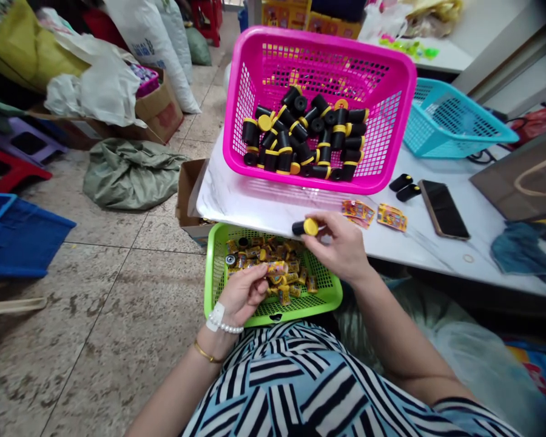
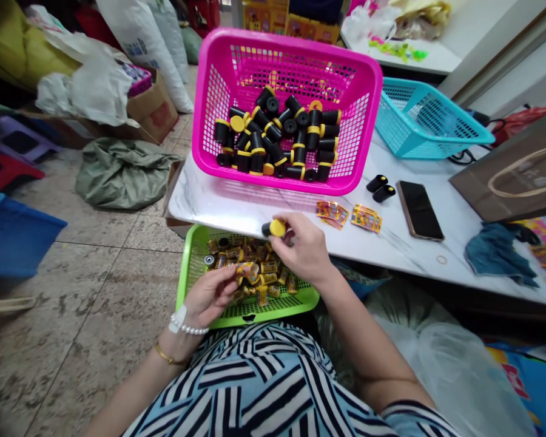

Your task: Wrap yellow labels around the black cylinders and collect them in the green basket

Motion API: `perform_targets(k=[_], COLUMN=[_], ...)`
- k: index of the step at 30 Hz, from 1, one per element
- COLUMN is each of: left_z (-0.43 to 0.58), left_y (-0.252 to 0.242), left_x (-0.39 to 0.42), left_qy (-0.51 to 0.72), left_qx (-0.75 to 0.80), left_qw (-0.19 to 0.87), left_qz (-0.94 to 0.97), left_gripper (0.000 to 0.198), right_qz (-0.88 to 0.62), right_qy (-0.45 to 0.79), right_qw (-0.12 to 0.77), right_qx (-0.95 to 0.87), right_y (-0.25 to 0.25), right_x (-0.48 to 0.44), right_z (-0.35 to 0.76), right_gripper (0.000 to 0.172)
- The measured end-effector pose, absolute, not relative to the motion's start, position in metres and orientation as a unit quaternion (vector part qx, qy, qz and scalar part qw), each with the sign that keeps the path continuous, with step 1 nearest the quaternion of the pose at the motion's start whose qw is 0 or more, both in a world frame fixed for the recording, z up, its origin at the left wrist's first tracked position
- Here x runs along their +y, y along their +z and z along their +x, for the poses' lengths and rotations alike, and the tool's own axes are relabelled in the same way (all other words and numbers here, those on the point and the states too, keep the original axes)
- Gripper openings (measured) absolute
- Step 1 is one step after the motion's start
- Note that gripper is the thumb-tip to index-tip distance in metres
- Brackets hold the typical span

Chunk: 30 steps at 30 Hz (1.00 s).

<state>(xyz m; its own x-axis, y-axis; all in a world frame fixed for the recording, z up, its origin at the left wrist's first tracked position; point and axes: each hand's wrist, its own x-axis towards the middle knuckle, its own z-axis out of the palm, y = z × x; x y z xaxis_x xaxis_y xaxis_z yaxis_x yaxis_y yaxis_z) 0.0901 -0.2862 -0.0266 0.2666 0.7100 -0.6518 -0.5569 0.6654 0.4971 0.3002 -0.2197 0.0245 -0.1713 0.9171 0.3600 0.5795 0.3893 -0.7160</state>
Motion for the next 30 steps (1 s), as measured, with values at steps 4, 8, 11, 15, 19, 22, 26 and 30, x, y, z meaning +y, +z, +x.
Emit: perform_targets(k=[4, 8, 11, 15, 19, 22, 26, 30], left_z=[0.090, 0.094, 0.099, 0.102, 0.103, 0.104, 0.108, 0.111], left_y=[-0.028, -0.029, -0.027, -0.025, -0.028, -0.031, -0.030, -0.029], left_x=[-0.279, -0.275, -0.274, -0.275, -0.274, -0.272, -0.270, -0.270], left_qy=[0.422, 0.421, 0.411, 0.416, 0.416, 0.419, 0.425, 0.428], left_qx=[0.445, 0.427, 0.395, 0.371, 0.367, 0.371, 0.368, 0.360], left_qw=[0.790, 0.800, 0.820, 0.829, 0.831, 0.828, 0.827, 0.829], left_qz=[0.018, 0.032, 0.056, 0.043, 0.033, 0.025, 0.008, -0.011], left_gripper=[0.020, 0.020, 0.026, 0.025, 0.024, 0.023, 0.023, 0.021], right_qz=[-0.494, -0.505, -0.503, -0.520, -0.535, -0.522, -0.482, -0.487], right_qy=[0.472, 0.538, 0.561, 0.556, 0.545, 0.544, 0.560, 0.613], right_qw=[0.454, 0.442, 0.435, 0.441, 0.439, 0.479, 0.524, 0.452], right_qx=[-0.572, -0.509, -0.493, -0.476, -0.473, -0.448, -0.424, -0.428], right_y=[0.010, -0.001, -0.004, -0.006, -0.007, -0.005, -0.006, -0.010], right_x=[-0.257, -0.272, -0.274, -0.273, -0.272, -0.273, -0.271, -0.269], right_z=[0.298, 0.294, 0.289, 0.284, 0.282, 0.283, 0.284, 0.282], right_gripper=[0.037, 0.032, 0.032, 0.030, 0.030, 0.029, 0.028, 0.029])
